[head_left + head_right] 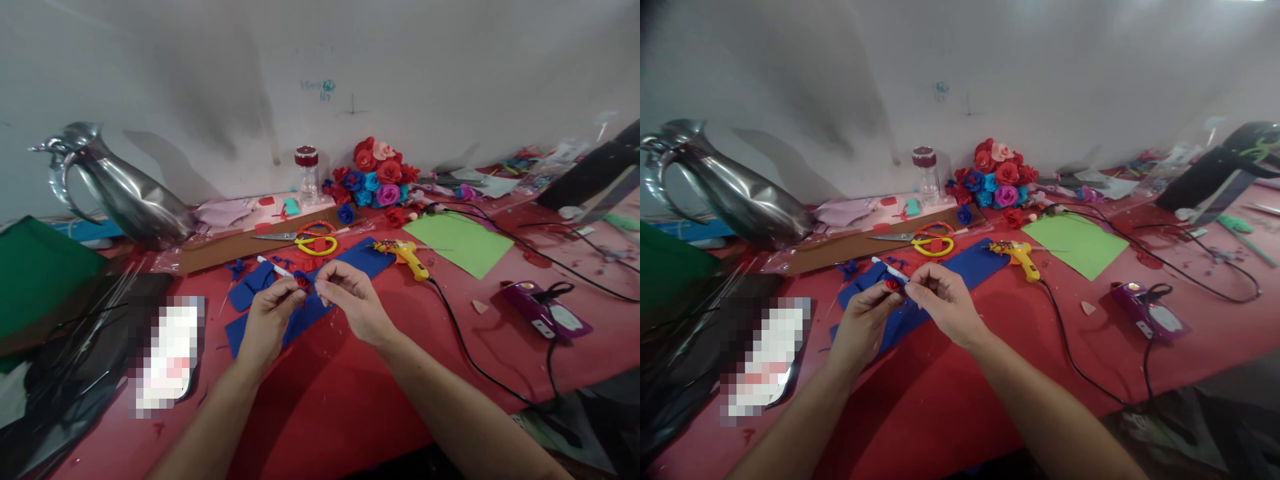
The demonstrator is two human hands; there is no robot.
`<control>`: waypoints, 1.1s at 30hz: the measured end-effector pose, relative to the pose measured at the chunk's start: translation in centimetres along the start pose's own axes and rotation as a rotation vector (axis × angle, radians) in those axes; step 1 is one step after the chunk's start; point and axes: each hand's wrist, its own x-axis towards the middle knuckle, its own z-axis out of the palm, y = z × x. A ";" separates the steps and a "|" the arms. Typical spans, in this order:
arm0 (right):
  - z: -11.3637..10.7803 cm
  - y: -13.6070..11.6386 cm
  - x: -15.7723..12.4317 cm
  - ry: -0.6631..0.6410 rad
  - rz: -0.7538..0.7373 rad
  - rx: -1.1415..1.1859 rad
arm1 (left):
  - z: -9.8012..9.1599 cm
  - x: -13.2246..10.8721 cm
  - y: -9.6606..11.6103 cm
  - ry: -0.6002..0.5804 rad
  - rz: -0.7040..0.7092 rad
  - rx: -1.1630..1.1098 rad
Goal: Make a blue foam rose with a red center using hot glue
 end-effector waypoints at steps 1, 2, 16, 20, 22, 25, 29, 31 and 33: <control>0.0 0.0 0.0 0.008 0.000 0.007 | 0.0 0.0 0.0 0.002 0.001 0.013; 0.0 0.0 0.0 0.016 -0.001 0.010 | 0.0 0.0 0.1 0.002 0.003 0.030; 0.0 -0.2 0.1 0.033 0.002 -0.036 | 0.0 -0.1 0.2 0.000 0.045 0.101; -0.1 -0.1 0.1 0.019 0.009 -0.046 | 0.0 -0.1 0.3 -0.008 0.045 0.104; -0.1 -0.1 0.1 0.031 0.003 -0.050 | 0.0 -0.2 0.3 -0.002 0.045 0.121; -0.1 -0.2 0.0 0.039 -0.021 -0.097 | 0.0 -0.2 0.4 0.015 0.060 0.145; 0.0 -0.3 -0.1 0.022 -0.033 -0.177 | 0.0 -0.2 0.3 0.016 0.068 0.145; 0.1 -0.3 -0.2 0.043 -0.049 -0.195 | 0.0 -0.2 0.3 0.017 0.073 0.144; 0.2 -0.1 -0.2 0.069 -0.068 -0.207 | -0.1 -0.2 0.2 0.010 0.080 0.150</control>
